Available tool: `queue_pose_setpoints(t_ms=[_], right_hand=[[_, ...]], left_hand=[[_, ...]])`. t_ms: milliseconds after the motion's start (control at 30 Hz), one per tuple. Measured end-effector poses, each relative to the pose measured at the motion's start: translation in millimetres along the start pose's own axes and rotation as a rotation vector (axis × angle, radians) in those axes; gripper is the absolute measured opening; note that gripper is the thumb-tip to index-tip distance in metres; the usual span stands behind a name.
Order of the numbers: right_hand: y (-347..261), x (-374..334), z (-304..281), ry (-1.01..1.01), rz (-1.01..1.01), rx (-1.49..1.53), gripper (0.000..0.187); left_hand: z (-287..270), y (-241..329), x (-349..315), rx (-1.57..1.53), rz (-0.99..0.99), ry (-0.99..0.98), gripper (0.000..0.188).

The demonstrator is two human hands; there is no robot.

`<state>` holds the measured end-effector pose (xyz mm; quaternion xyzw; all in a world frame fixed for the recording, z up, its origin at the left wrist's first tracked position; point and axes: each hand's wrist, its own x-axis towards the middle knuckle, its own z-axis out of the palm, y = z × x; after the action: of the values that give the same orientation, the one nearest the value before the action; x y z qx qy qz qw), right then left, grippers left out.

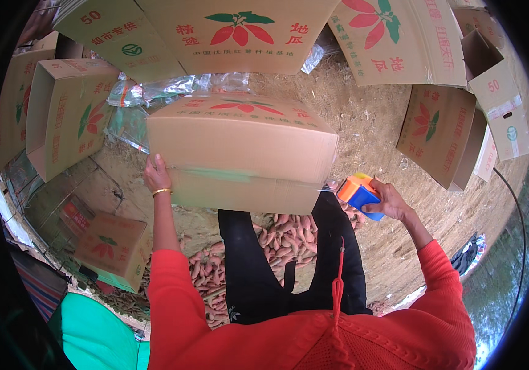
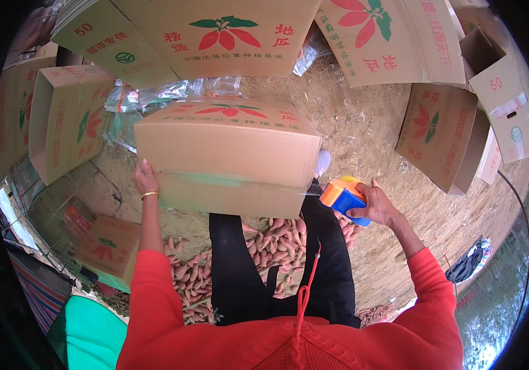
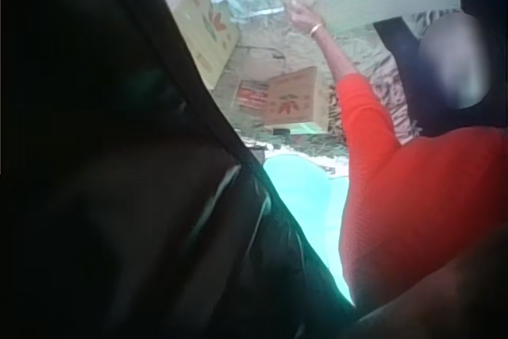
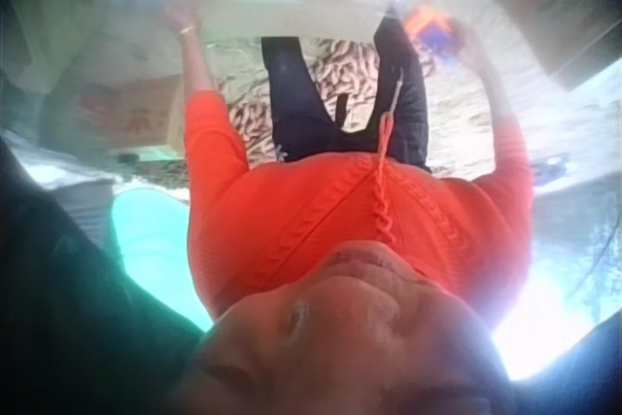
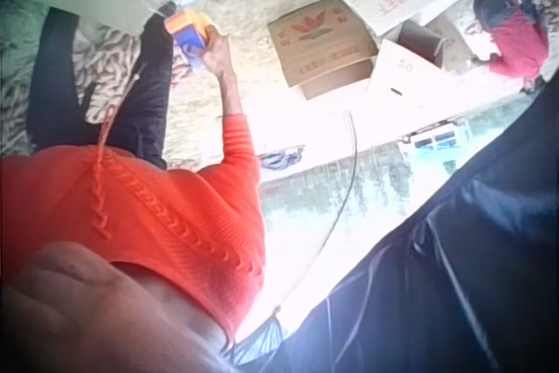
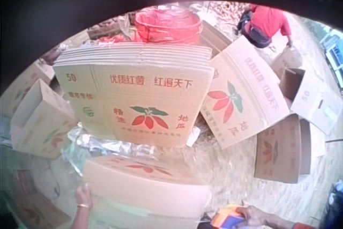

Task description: The person assembles flat cardboard boxes by folding the flaps and sealing them with a handheld tape dispenser. The person repeatedly picks up a box, folds it into shape, and applies tape to secure the seams.

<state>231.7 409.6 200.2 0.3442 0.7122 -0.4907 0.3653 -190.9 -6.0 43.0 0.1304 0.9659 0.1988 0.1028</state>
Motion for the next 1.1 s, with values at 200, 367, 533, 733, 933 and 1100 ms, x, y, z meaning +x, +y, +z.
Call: queue_pose_setpoints(t_ms=[200, 367, 533, 733, 933, 1100], right_hand=[[29.3, 12.9, 14.7, 0.035, -0.066, -0.035, 0.05], [35.5, 30.4, 22.0, 0.041, -0.04, 0.023, 0.05], [44.4, 53.4, 35.4, 0.087, -0.06, -0.023, 0.051], [48.2, 63.2, 40.6, 0.076, -0.039, -0.01, 0.057], [54.4, 68.9, 39.3, 0.049, -0.094, 0.016, 0.059], [64.3, 76.9, 34.9, 0.039, -0.179, 0.04, 0.057]], left_hand=[[2.8, 3.4, -0.3, 0.015, 0.013, 0.002, 0.048], [1.0, -0.4, -1.2, 0.064, 0.085, 0.064, 0.047], [3.1, 22.0, -6.3, 0.136, 0.132, 0.16, 0.056], [40.3, 106.6, -73.8, 0.26, 0.222, 0.151, 0.068], [97.7, 213.7, -153.6, 0.251, 0.397, 0.013, 0.068], [113.9, 239.9, -166.0, 0.277, 0.507, -0.054, 0.064]])
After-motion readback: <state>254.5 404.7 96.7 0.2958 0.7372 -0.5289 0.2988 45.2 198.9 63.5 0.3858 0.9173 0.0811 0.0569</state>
